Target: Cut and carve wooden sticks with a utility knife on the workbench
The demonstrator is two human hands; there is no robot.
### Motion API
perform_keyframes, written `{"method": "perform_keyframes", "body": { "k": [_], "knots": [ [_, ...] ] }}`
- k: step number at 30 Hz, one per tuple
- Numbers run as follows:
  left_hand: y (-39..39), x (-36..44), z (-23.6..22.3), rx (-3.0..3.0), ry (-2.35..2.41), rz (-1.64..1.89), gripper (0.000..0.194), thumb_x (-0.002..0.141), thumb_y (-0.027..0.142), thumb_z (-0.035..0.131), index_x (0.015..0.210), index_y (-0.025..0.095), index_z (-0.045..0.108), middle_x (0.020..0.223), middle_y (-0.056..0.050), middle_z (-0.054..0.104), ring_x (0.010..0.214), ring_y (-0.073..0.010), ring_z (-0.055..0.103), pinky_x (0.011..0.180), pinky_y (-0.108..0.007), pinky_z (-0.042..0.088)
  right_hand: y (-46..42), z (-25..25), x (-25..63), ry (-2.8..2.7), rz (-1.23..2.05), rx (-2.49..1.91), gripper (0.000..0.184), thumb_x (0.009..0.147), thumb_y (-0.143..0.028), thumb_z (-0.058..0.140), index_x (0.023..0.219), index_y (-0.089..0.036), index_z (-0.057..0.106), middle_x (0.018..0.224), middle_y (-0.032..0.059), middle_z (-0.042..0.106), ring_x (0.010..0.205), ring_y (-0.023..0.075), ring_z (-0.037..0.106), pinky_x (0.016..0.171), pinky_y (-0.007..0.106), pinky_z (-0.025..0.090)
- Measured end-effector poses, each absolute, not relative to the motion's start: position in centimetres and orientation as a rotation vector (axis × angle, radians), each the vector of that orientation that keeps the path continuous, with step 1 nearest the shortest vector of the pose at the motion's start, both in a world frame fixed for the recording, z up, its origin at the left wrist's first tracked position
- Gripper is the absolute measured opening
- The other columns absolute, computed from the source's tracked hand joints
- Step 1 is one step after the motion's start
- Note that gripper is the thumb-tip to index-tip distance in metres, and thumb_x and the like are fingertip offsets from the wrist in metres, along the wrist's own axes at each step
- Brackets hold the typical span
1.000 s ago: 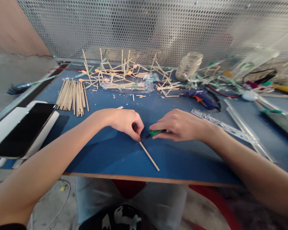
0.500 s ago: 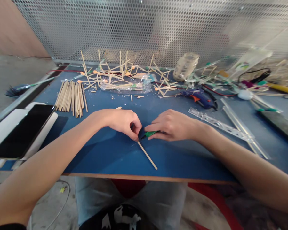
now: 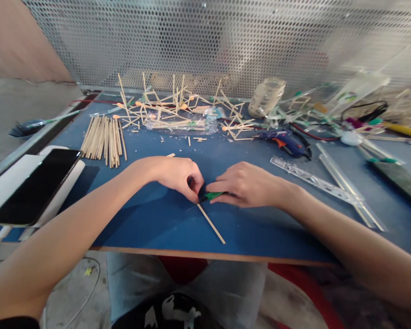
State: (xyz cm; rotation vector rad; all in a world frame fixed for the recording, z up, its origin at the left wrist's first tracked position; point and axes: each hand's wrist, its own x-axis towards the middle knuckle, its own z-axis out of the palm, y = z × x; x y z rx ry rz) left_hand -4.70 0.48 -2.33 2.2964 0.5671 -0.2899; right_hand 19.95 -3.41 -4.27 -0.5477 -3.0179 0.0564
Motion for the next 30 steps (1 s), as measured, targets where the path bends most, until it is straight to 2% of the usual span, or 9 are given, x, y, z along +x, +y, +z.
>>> {"method": "perform_keyframes", "body": {
  "k": [4,16,30],
  "knots": [
    [0.48,-4.72,-2.34,2.294,0.565,-0.286,0.018,0.083,0.041,0.071,0.080,0.024,0.075,0.080,0.004,0.074,0.068,-0.0088,0.061,0.061,-0.021,0.039,-3.41,-4.25,20.01,-3.029,0.102,-0.549,0.034,0.105,-0.047,0.041,0.110,-0.024,0.066,0.078,0.0003,0.069,0.067,0.0142,0.060,0.060,0.029,0.029],
    [0.45,-4.71,-2.41,2.293,0.565,-0.269,0.017,0.081,0.041,0.072,0.080,0.024,0.076,0.076,0.004,0.073,0.064,-0.0090,0.059,0.059,-0.022,0.037,-3.77,-3.82,19.97,-3.042,-0.024,-0.591,0.037,0.106,-0.048,0.037,0.106,-0.024,0.065,0.073,0.0004,0.067,0.064,0.0143,0.058,0.059,0.030,0.025],
    [0.52,-4.73,-2.42,2.291,0.568,-0.282,0.021,0.082,0.044,0.071,0.080,0.024,0.076,0.077,0.003,0.073,0.065,-0.0094,0.059,0.059,-0.022,0.038,-3.55,-4.27,20.01,-3.030,0.046,-0.528,0.036,0.106,-0.047,0.039,0.111,-0.023,0.065,0.077,0.0009,0.068,0.066,0.0136,0.058,0.060,0.029,0.027]
  ]
}}
